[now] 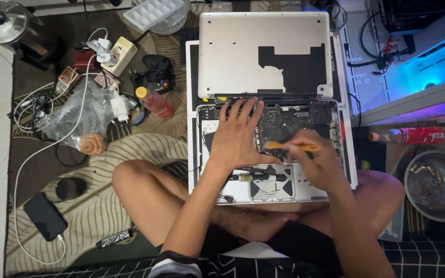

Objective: Removing the motherboard from a laptop chassis using a screwdriver and a pry tool.

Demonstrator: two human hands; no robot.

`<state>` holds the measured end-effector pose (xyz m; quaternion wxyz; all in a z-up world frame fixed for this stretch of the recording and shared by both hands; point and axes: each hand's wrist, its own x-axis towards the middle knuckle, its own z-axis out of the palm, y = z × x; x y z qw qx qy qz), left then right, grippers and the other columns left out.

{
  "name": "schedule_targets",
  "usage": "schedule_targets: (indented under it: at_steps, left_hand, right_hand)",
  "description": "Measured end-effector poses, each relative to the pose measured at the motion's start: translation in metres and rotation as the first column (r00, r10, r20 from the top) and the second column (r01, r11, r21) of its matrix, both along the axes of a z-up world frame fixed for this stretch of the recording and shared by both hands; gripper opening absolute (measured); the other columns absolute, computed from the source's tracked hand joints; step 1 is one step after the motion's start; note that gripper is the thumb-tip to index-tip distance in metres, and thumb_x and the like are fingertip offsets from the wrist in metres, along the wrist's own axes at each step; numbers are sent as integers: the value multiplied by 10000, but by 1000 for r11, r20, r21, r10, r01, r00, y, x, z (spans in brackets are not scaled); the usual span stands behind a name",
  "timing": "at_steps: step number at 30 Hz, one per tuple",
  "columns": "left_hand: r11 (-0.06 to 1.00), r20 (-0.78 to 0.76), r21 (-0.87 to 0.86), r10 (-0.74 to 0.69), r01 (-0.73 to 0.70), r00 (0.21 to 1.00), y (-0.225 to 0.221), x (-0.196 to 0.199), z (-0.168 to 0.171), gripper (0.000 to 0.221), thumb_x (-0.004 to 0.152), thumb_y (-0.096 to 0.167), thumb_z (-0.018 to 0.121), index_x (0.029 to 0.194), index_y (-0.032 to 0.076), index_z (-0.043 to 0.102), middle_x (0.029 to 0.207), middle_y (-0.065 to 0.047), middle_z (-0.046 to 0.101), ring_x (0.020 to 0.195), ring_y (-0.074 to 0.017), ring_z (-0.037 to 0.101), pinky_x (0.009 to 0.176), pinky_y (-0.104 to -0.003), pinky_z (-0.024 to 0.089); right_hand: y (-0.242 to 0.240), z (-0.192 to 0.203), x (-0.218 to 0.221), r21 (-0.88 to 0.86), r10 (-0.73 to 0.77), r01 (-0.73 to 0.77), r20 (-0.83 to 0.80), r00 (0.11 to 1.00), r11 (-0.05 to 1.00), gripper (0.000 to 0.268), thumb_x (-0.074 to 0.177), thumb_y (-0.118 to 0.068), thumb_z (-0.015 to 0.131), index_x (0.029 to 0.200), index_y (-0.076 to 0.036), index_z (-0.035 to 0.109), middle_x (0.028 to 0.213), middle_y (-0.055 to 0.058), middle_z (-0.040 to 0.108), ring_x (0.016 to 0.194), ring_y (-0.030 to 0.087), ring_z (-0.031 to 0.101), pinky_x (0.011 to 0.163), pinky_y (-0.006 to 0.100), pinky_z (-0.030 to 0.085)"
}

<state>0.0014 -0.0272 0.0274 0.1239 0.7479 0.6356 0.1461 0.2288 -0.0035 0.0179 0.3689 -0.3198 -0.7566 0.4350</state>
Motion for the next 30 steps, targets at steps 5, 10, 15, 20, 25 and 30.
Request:
schedule_targets:
  at_steps: [5, 10, 15, 20, 25, 30]
  left_hand:
    - [1000, -2, -8, -10, 10, 1000, 1, -1, 7, 1318, 530, 840, 751, 1522, 23, 457, 1537, -188, 452, 1438, -404, 383, 1191, -643, 227]
    - [1000, -28, -7, -25, 25, 999, 0, -1, 11, 1351, 505, 857, 753, 1522, 18, 458, 1543, -198, 452, 1436, -414, 384, 1188, -648, 225]
    - [1000, -3, -16, -20, 20, 1000, 0, 0, 15, 1365, 497, 849, 789, 1525, 15, 459, 1553, -201, 441, 1429, -420, 388, 1189, -644, 218]
    - [1000, -13, -25, -9, 8, 1000, 2, 1, 13, 1340, 529, 850, 775, 1530, 19, 454, 1554, -195, 443, 1436, -409, 384, 1195, -632, 214]
    - [1000, -12, -5, -17, 17, 1000, 4, 1, -1, 1352, 535, 874, 758, 1533, 15, 453, 1555, -202, 435, 1437, -420, 375, 1190, -640, 213]
    - [982, -34, 187, 17, -10, 999, 1, 3, -11, 1386, 524, 923, 746, 1475, -48, 473, 1524, -193, 462, 1396, -371, 407, 1197, -523, 199]
  right_hand:
    - [-6, 3, 10, -19, -21, 22, 14, 1000, 1000, 192, 984, -183, 673, 928, -25, 767, 737, 111, 706, 751, 298, 686, 757, 379, 490]
    - [-9, -2, 24, -30, -68, 69, 32, 997, 997, 200, 989, -170, 667, 961, 8, 752, 750, 124, 706, 798, 327, 707, 783, 397, 497]
    - [-9, -7, 40, -44, -72, 70, -31, 997, 997, 258, 1008, -188, 619, 944, 28, 745, 723, 138, 677, 754, 305, 684, 777, 407, 494]
    - [-6, -21, 63, -62, -105, 101, -68, 992, 993, 310, 1029, -215, 588, 915, 32, 736, 697, 130, 658, 726, 288, 687, 764, 392, 500]
    - [-14, -14, 78, -95, -229, 231, 27, 973, 968, 403, 1049, -291, 576, 804, -20, 747, 662, 83, 643, 667, 273, 654, 741, 363, 483]
    - [-36, 29, 67, -66, -477, 518, 306, 824, 853, 291, 1039, -95, 523, 855, 11, 723, 1015, -27, 724, 832, 116, 592, 734, 205, 388]
